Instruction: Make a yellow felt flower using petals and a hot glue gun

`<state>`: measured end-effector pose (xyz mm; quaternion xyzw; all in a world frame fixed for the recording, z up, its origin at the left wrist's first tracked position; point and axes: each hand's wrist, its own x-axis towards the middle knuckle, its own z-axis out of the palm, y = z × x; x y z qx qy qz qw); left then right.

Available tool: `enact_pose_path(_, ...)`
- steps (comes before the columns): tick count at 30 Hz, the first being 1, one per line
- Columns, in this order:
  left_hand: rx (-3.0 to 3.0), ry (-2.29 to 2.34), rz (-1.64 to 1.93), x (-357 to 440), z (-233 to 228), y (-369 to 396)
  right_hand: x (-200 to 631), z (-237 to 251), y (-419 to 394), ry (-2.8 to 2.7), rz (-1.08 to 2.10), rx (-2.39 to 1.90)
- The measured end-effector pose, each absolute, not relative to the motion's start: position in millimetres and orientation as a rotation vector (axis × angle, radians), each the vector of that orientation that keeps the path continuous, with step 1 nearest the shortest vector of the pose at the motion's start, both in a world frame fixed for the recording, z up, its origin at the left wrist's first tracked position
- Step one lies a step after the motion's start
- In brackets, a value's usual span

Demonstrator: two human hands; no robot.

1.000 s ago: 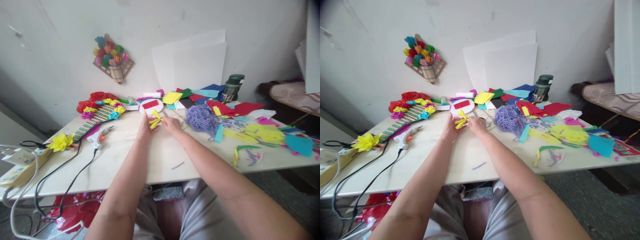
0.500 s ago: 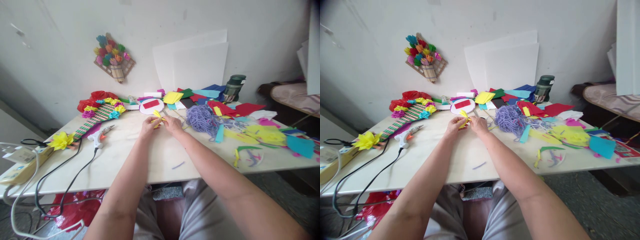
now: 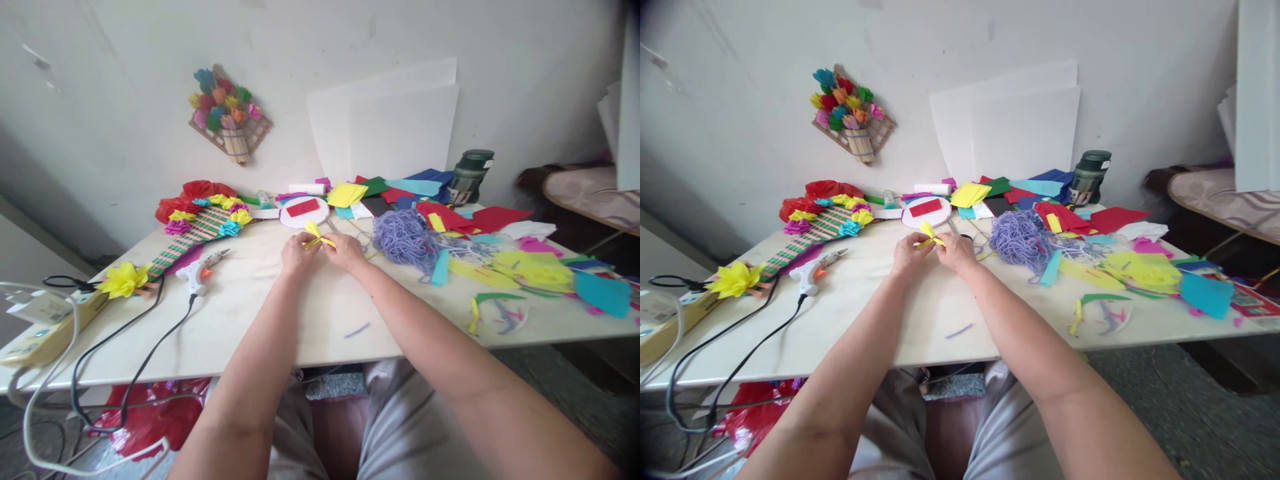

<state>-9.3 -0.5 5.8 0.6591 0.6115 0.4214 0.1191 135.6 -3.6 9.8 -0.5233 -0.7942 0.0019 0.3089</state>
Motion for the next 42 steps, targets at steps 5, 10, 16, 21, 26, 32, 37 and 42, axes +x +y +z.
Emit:
enact_pose_path(5, 1.973, 1.943, 1.163, -7, 12, -5, 139, 14, -2, -2.044, 0.228, -1.354)
enact_pose_path(10, 1.995, 2.008, 1.074, -9, 13, -6, 144, 13, 4, -2.020, 0.364, -1.329)
enact_pose_path(16, 2.028, 1.998, 1.104, -11, 7, -1, 143, 12, 2, -2.071, 0.280, -1.349)
enact_pose_path(21, 2.059, 1.966, 1.113, -11, 7, -2, 142, 17, -1, -2.189, 0.124, -1.417)
enact_pose_path(26, 2.042, 2.007, 1.066, -10, 9, -3, 141, 21, -4, -2.327, -0.004, -1.434)
enact_pose_path(32, 2.056, 1.984, 1.061, -11, 8, -3, 142, 22, -8, -2.381, -0.084, -1.370)
enact_pose_path(37, 2.115, 1.935, 1.060, -10, 7, -3, 141, 21, -8, -2.361, -0.113, -1.463)
enact_pose_path(42, 2.158, 1.903, 1.039, -8, 7, -4, 139, 22, -10, -2.365, -0.144, -1.500)
